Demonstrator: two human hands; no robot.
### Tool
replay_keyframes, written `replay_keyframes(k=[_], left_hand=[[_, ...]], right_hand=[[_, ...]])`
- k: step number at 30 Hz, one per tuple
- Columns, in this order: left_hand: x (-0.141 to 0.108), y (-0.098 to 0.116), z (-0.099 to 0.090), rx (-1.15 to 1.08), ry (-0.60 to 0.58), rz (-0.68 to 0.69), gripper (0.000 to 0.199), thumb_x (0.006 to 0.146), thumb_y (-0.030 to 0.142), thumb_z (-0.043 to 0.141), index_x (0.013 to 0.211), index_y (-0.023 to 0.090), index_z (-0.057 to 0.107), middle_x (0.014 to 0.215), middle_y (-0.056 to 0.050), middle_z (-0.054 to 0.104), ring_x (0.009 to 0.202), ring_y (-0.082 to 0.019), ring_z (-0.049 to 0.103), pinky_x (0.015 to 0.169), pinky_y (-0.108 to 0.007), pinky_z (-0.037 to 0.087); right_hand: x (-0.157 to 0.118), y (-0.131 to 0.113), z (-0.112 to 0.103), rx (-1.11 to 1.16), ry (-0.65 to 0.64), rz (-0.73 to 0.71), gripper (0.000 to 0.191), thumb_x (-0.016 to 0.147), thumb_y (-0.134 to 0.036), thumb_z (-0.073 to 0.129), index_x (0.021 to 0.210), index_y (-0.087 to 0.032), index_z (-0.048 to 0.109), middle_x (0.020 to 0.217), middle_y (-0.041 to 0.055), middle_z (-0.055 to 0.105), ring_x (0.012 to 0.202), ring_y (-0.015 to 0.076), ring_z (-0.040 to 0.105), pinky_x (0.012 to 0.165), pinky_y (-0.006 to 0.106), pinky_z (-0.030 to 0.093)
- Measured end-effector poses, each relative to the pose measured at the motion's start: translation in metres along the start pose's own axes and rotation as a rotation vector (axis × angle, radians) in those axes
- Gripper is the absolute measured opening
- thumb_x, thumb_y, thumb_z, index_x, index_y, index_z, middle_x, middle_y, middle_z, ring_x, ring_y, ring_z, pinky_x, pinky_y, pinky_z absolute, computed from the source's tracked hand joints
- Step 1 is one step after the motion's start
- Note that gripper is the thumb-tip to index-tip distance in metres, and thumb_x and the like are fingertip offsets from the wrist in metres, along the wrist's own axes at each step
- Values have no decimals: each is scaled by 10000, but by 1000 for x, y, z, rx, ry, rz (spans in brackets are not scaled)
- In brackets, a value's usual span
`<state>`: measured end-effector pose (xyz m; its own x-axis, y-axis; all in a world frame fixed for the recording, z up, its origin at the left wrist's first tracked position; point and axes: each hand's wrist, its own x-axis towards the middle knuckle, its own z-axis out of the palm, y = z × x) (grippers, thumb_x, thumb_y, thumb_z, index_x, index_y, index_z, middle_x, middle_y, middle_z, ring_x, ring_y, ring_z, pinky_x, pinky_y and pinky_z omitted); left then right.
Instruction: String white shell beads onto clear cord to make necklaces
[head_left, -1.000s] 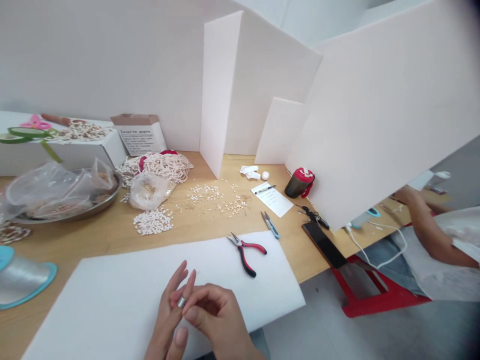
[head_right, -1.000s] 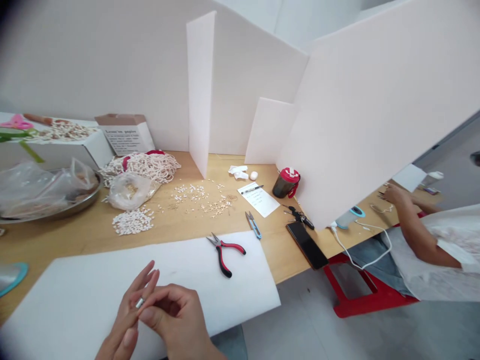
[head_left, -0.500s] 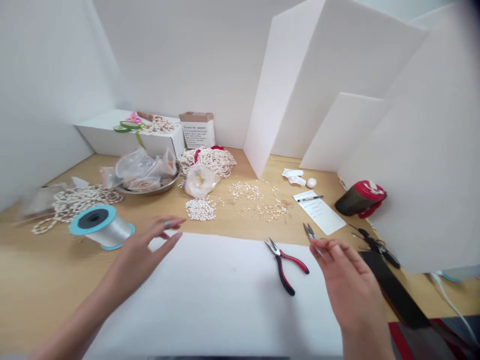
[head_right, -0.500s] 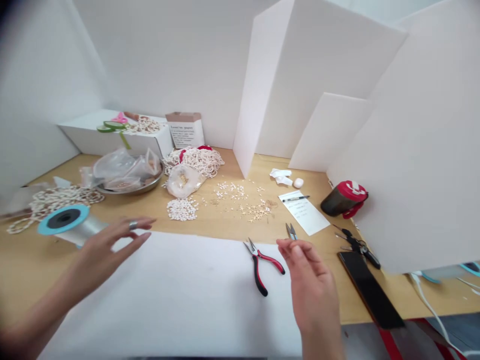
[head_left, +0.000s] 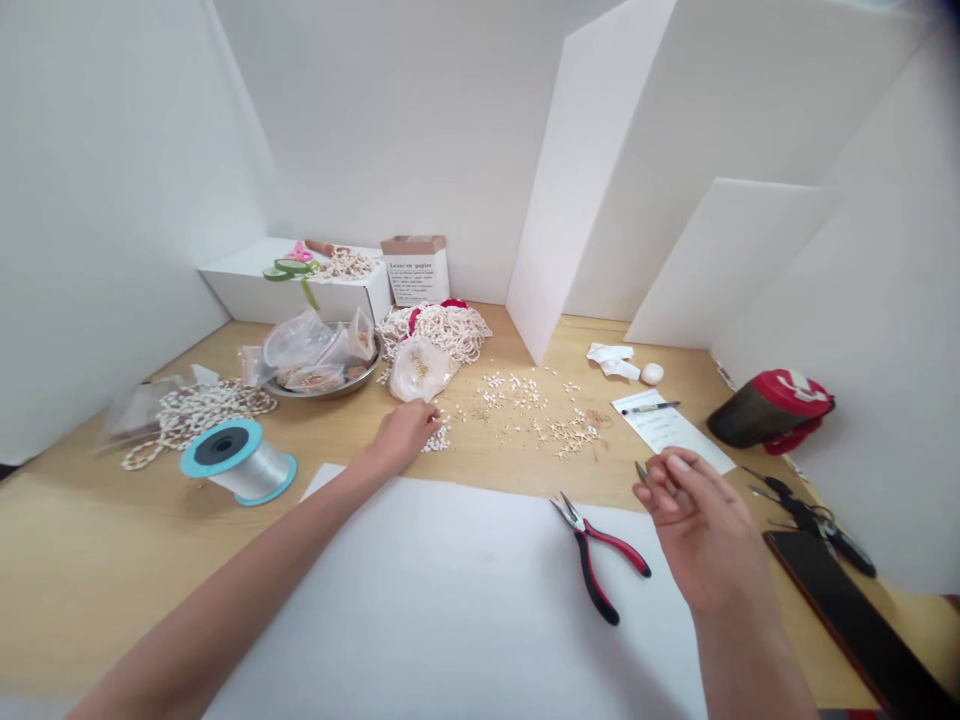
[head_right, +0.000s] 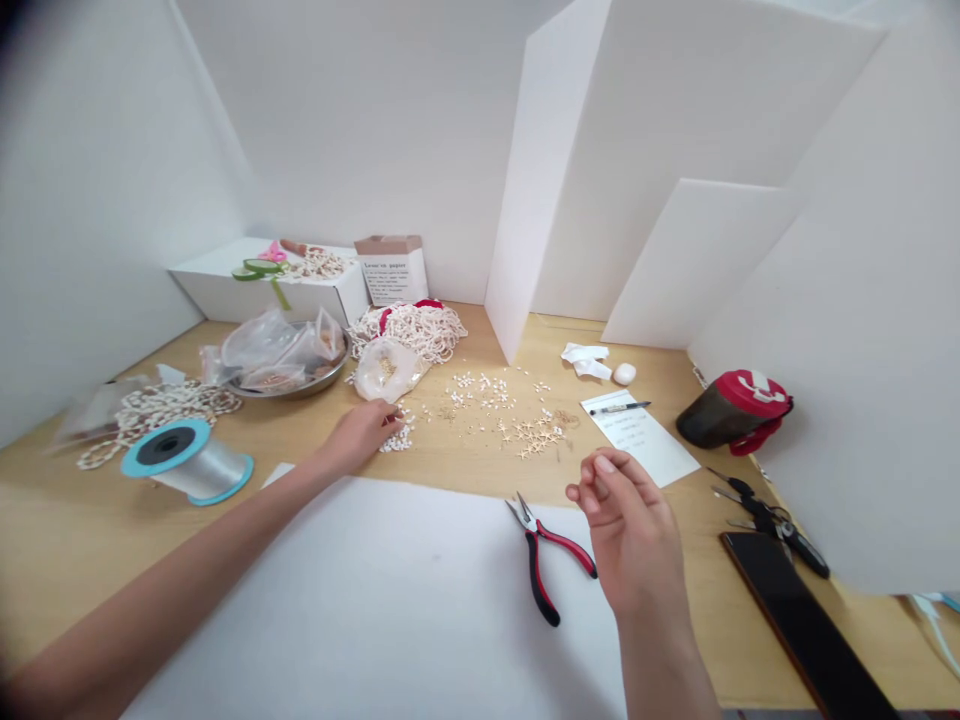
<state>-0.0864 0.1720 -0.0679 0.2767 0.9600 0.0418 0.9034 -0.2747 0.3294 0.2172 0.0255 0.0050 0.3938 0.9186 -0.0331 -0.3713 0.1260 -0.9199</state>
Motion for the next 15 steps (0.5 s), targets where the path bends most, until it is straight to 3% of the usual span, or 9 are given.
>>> replay_keyframes(k=[3,6,15], left_hand=[[10,4,5,5,3,0,234,859,310,481,881,168,666,940,-101,667,866,-228,596,656,-274,371],[19,10,9,-3,5,20,230,867,301,475,872,177,668,947,-95,666,884,-220,596,678,-272,378],[29,34,25,-44,7,86,187,859,254,492,844,177,662,933,-84,657,888,-215,597,740,-286,405]], right_hand=[[14,3,11,-28,-56,63,118,727,-260,709,793,-195,636,715,-6,534,525,65,431,419,163,350],[27,13,20,-51,-122,123,131,729,-265,715,784,-184,628,707,-8,518,519,57,394,377,145,239],[56,69,9,-158,-111,204,181,743,-322,702,804,-179,611,608,-58,409,473,43,267,406,173,172]])
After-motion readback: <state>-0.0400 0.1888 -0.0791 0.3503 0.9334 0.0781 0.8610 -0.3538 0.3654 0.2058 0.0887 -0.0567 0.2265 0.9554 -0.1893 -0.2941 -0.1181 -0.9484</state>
